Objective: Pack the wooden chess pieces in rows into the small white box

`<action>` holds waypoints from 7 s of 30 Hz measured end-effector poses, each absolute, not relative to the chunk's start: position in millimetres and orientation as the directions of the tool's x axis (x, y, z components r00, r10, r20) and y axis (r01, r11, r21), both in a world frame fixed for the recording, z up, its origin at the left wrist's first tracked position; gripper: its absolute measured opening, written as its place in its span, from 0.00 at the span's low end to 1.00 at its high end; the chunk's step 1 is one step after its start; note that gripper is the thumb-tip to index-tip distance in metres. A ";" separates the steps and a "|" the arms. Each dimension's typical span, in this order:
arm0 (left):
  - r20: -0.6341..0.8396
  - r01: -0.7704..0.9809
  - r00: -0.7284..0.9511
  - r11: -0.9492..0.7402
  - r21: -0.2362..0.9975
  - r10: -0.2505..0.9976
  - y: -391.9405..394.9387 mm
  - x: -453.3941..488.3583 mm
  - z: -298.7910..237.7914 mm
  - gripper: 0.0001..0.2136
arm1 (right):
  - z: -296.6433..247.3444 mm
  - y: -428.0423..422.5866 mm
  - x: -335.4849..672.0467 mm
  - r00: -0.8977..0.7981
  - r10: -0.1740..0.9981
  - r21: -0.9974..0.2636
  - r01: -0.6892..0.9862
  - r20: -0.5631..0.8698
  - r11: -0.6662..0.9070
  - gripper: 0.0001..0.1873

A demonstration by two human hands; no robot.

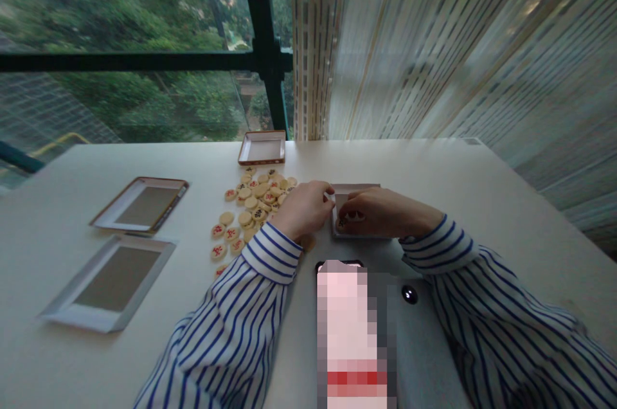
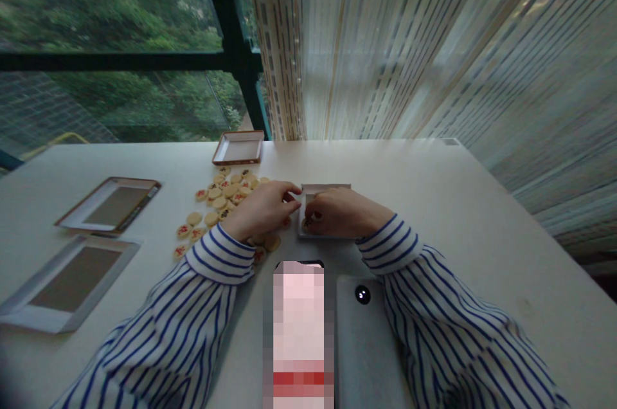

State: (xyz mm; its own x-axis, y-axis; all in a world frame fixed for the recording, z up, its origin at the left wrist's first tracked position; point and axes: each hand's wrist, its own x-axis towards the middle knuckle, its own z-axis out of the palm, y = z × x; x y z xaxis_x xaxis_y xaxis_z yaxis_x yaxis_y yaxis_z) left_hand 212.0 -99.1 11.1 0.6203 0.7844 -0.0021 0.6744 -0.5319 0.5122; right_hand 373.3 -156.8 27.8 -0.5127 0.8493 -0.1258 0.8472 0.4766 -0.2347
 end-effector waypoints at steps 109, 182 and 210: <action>0.305 0.667 0.457 -0.549 0.504 0.836 -112.8 162.0 74.9 0.14 | 55.6 -171.3 363.3 -0.510 0.856 -0.039 0.857 0.086 0.514 0.11; -0.009 0.009 0.414 0.006 1.000 0.910 -145.3 92.2 -8.8 0.16 | 20.7 -160.1 286.0 -0.546 0.793 -0.698 0.455 0.272 0.553 0.11; 0.200 0.521 0.456 -0.442 0.730 0.867 -149.2 61.0 -2.8 0.10 | 9.7 -161.1 288.2 -0.630 0.693 -0.404 0.566 0.350 0.719 0.11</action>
State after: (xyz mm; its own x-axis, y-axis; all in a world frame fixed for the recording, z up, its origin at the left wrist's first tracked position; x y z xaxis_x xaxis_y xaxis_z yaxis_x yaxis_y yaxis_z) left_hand 61.0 -149.2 -2.8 0.4565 0.8670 0.1996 0.5214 -0.4425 0.7296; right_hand 288.2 -161.1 9.7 -0.6303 0.6931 0.3498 0.5661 0.7186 -0.4039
